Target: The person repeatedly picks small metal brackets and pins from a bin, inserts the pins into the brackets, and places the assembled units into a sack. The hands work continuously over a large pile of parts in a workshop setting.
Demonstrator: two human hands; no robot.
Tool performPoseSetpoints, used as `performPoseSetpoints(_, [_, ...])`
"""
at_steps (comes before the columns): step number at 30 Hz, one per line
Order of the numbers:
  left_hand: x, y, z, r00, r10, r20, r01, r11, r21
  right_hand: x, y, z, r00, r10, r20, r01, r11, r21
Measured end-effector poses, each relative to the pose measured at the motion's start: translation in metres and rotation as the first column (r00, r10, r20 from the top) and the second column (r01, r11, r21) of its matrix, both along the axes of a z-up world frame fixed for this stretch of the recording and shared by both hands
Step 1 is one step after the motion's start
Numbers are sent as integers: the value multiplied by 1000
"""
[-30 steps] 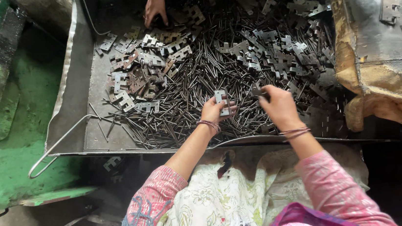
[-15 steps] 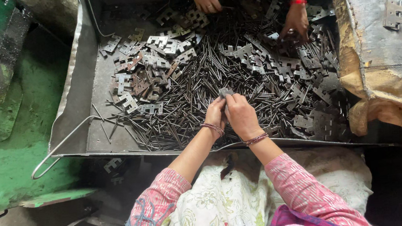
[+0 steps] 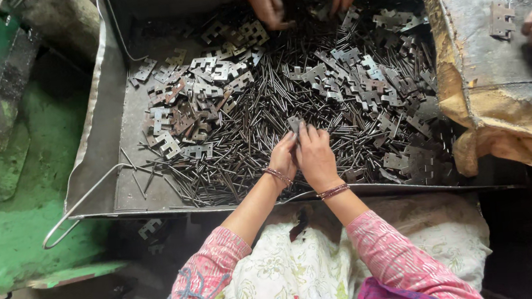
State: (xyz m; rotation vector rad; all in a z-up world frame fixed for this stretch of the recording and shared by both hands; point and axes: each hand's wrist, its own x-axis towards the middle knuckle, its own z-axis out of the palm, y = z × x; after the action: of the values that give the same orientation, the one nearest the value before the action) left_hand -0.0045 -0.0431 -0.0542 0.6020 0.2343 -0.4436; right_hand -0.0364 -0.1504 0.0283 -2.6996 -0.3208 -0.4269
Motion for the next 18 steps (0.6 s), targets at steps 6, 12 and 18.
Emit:
performPoseSetpoints(6, [-1, 3, -16, 999, -49, 12, 48, 996, 79, 4, -11, -5, 982, -44, -181, 86, 969, 230])
performPoseSetpoints(12, [-2, 5, 9, 961, -232, 154, 193, 954, 230, 12, -46, 38, 947, 35, -318, 163, 802, 574])
performPoseSetpoints(18, [-8, 10, 56, 922, -328, 208, 227, 890, 396, 44, -164, 94, 929, -59, -365, 312, 654, 689])
